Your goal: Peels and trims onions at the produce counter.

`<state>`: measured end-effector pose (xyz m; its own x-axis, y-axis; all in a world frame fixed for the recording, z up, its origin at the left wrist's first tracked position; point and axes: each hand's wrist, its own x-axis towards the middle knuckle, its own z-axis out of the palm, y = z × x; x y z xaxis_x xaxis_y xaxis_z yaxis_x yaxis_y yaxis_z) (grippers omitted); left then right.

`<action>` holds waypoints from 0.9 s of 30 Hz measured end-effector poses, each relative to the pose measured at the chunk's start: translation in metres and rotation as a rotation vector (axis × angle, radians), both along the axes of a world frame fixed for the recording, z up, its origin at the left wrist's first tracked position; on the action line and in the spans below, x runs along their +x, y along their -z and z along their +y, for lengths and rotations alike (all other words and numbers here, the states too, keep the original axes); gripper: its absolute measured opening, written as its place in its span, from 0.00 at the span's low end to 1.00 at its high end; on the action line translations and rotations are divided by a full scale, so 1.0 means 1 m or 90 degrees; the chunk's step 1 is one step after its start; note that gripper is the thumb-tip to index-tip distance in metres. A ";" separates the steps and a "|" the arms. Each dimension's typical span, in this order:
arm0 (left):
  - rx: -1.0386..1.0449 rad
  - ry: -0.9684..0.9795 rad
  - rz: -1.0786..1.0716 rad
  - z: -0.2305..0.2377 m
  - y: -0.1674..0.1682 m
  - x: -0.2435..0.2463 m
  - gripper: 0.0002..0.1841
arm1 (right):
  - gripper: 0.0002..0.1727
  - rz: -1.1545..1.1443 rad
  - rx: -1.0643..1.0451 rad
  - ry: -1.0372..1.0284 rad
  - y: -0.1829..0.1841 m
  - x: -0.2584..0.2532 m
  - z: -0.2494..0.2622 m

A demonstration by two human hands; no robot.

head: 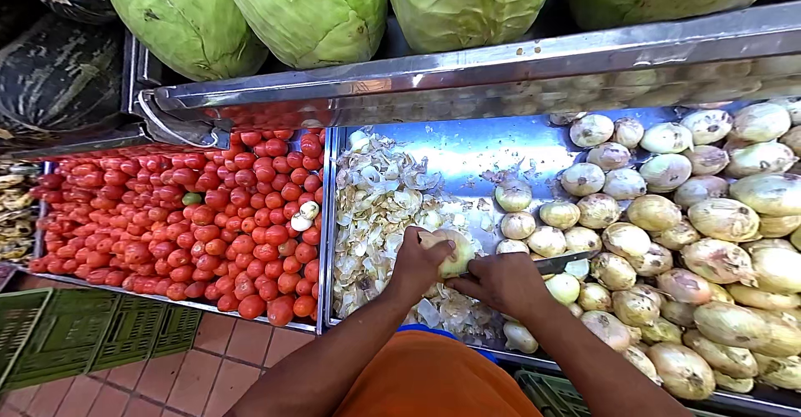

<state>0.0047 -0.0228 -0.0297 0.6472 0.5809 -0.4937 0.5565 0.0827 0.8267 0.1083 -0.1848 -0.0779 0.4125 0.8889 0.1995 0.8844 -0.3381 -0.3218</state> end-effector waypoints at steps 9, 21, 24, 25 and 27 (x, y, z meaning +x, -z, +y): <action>-0.319 -0.100 -0.023 0.030 -0.001 0.003 0.22 | 0.48 0.172 -0.357 -0.001 0.011 0.000 -0.006; -0.317 -0.085 -0.061 0.031 0.002 -0.006 0.23 | 0.14 0.304 -0.206 0.044 -0.038 0.030 -0.046; -0.249 -0.025 -0.056 0.026 0.003 -0.002 0.28 | 0.26 0.282 -0.227 0.032 -0.052 0.010 -0.029; -0.232 -0.006 -0.059 0.024 0.003 -0.001 0.28 | 0.34 0.275 -0.263 0.050 -0.055 0.008 -0.023; -0.195 0.025 -0.065 0.020 0.002 0.000 0.28 | 0.43 0.257 -0.348 0.084 -0.062 0.006 -0.014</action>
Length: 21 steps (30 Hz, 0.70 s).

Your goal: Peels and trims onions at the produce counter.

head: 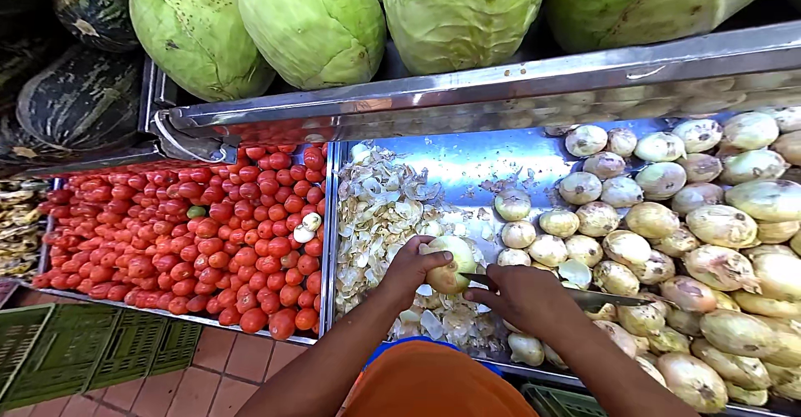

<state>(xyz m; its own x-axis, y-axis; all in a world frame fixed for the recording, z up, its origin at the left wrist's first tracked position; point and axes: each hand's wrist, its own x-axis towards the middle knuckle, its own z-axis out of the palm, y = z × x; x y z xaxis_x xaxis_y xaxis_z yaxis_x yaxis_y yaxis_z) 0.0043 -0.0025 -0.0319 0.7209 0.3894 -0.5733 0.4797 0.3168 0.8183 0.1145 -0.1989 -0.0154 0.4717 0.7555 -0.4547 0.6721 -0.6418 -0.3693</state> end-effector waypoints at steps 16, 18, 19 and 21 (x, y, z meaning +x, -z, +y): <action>0.062 -0.088 0.009 -0.014 0.005 0.003 0.25 | 0.47 -0.072 0.133 -0.182 0.047 -0.017 0.010; 0.018 -0.114 0.010 -0.005 0.005 0.007 0.27 | 0.48 -0.028 0.061 -0.188 0.053 -0.020 0.008; 0.006 -0.111 0.012 -0.001 0.003 0.007 0.27 | 0.47 -0.012 0.018 -0.180 0.057 -0.019 0.006; -0.018 -0.107 0.011 0.003 0.000 0.005 0.26 | 0.41 0.011 -0.064 -0.152 0.057 -0.011 0.005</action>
